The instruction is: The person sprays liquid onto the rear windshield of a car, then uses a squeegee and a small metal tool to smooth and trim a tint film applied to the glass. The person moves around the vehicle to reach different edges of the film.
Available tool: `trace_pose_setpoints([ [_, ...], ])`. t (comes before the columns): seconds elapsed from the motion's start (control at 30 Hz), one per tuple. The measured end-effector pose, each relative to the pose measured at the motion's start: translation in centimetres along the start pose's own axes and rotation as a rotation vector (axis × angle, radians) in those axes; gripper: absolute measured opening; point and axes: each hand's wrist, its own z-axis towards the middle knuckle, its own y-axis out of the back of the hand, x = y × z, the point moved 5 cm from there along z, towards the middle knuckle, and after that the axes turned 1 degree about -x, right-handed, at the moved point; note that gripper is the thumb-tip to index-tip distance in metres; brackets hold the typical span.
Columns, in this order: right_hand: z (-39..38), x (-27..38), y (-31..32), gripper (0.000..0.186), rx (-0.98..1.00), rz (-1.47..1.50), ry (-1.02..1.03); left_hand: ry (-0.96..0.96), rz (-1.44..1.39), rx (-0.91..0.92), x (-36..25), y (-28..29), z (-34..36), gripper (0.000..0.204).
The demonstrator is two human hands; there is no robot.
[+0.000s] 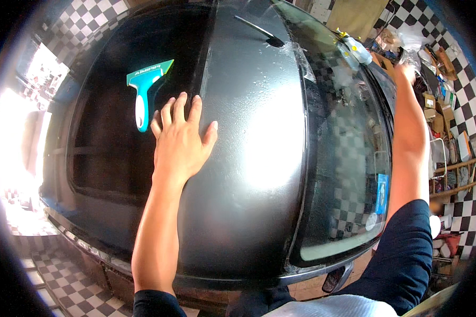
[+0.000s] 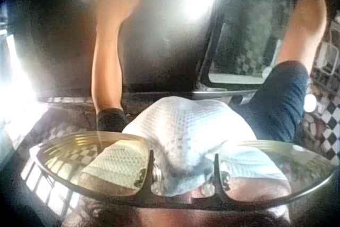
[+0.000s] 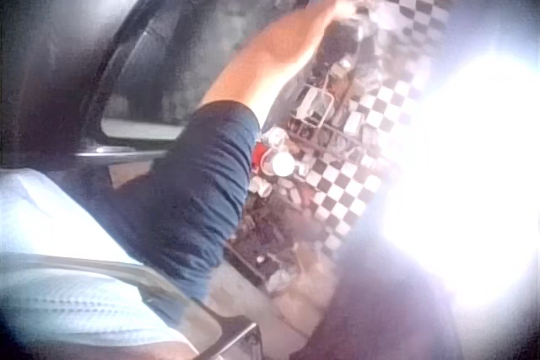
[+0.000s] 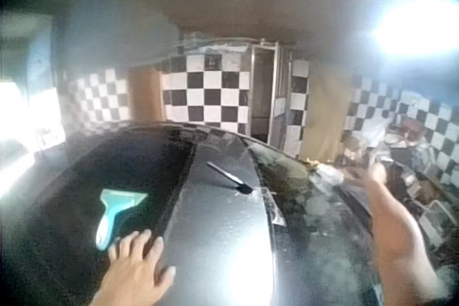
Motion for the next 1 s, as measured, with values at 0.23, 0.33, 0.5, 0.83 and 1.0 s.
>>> trace_pose_setpoints([
  [0.23, -4.5, -27.0, -3.9, 0.035, 0.189, 0.288, -0.295, 0.003, -0.023, 0.012, -0.7, -0.5, -0.3, 0.054],
  [0.33, -6.4, -31.8, -2.6, 0.036, 0.491, 0.866, -0.205, -0.023, -0.102, -0.013, -2.0, -1.0, 0.4, 0.054],
  [0.5, -22.7, -7.9, 6.7, 0.032, 0.587, 1.211, 0.038, 0.014, -0.017, 0.014, -0.4, -0.4, -0.3, 0.054],
  [0.83, -45.4, 21.3, 17.9, 0.046, 1.197, 1.495, 0.687, 0.062, -0.262, -0.072, 0.6, -0.6, -0.4, 0.039],
  [1.0, -47.2, 23.9, 18.6, 0.050, 0.843, 1.236, 0.969, 0.109, -0.395, -0.114, 1.1, 0.1, -0.5, 0.036],
])
